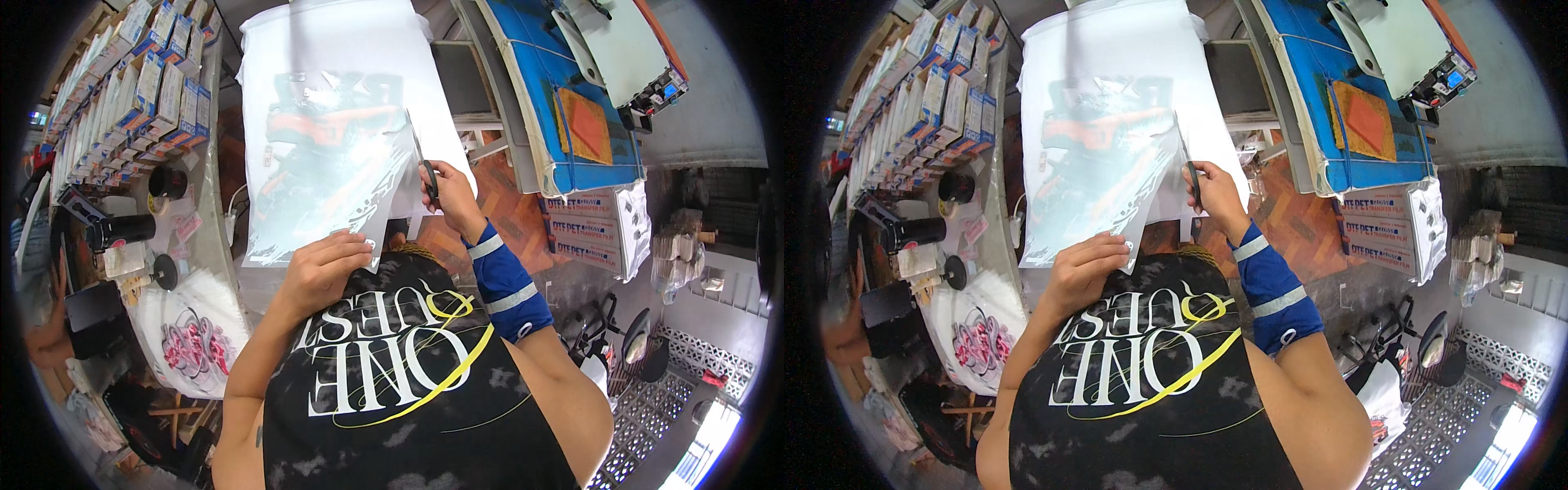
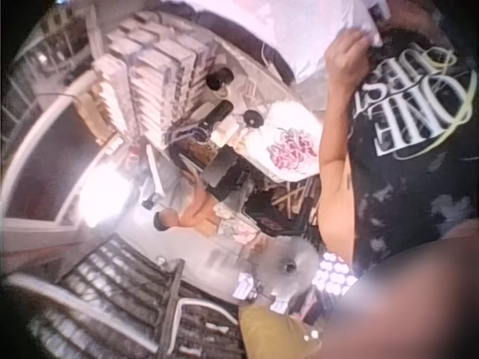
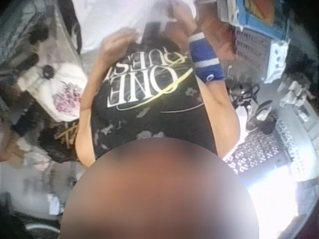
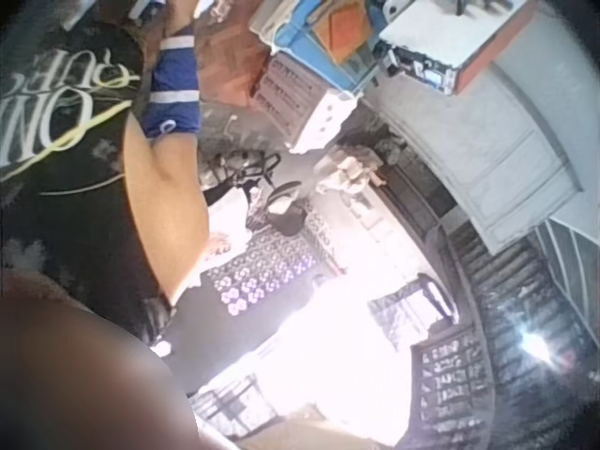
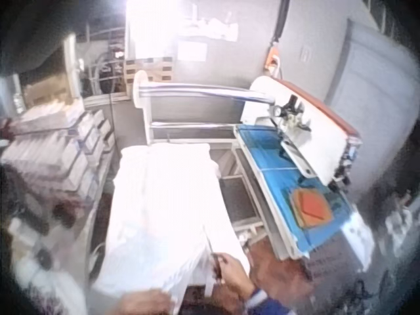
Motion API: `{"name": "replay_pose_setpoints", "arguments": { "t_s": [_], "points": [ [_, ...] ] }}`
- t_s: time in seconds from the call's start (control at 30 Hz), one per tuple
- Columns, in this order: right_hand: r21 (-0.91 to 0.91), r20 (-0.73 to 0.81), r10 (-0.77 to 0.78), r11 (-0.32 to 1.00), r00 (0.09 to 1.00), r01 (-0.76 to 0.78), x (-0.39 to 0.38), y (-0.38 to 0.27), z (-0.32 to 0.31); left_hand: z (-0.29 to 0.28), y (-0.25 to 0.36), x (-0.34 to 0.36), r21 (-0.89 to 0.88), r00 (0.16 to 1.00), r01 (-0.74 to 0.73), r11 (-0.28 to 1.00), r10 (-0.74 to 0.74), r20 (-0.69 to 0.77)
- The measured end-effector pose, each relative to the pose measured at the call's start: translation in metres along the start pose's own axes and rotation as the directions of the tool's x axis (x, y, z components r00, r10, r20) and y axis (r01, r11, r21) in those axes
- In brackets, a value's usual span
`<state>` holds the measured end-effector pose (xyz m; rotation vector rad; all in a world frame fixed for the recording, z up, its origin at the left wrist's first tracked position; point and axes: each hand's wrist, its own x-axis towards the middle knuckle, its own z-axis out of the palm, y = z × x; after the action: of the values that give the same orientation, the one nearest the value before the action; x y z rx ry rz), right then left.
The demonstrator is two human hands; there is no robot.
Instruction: The person aligns a white t-shirt on a heat press, applies a small logo, and presses it. They then place a larger car graphic on another t-shirt, align it, and press it. The finished shirts are placed into plastic bags.
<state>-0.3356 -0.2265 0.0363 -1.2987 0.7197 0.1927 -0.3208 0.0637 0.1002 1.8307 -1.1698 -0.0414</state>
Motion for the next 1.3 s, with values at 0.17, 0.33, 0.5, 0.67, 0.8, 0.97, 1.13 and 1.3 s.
{"name": "replay_pose_setpoints", "arguments": {
  "t_s": [0.17, 0.33, 0.5, 0.67, 0.8, 0.97, 1.13, 1.3],
  "points": [
    [-0.004, 0.04, -0.028, 1.0, 0.999, 0.028, 0.005, -0.001, -0.003, -0.004, 0.003, -0.008, -0.036, 1.0, 0.025, 0.999, -0.025, 0.004],
    [0.014, 0.025, -0.007, 1.0, 1.0, 0.007, 0.003, -0.001, -0.001, -0.004, 0.007, -0.012, -0.072, 0.998, 0.054, 0.996, -0.056, -0.019],
    [0.019, -0.013, -0.009, 1.0, 1.0, 0.01, 0.005, 0.001, 0.008, -0.004, 0.017, -0.011, -0.173, 0.993, 0.08, 0.982, -0.094, -0.078],
    [0.021, -0.032, -0.026, 0.999, 0.999, 0.027, 0.003, 0.005, 0.016, -0.001, 0.027, -0.008, -0.219, 0.987, 0.097, 0.971, -0.122, -0.105],
    [0.036, -0.064, -0.044, 0.998, 0.997, 0.047, 0.006, 0.004, 0.023, -0.001, 0.034, -0.007, -0.232, 0.988, 0.107, 0.967, -0.13, -0.088],
    [0.059, -0.088, -0.054, 0.996, 0.995, 0.059, 0.014, 0.001, 0.027, -0.002, 0.04, -0.007, -0.227, 0.992, 0.098, 0.969, -0.114, -0.061],
    [0.038, -0.084, -0.067, 0.997, 0.994, 0.071, 0.011, 0.001, 0.025, -0.001, 0.039, -0.006, -0.25, 0.991, 0.084, 0.965, -0.106, -0.077],
    [0.012, -0.091, -0.058, 0.998, 0.994, 0.059, 0.017, -0.009, 0.028, -0.001, 0.038, -0.012, -0.241, 0.993, 0.072, 0.968, -0.093, -0.077]
  ]
}}
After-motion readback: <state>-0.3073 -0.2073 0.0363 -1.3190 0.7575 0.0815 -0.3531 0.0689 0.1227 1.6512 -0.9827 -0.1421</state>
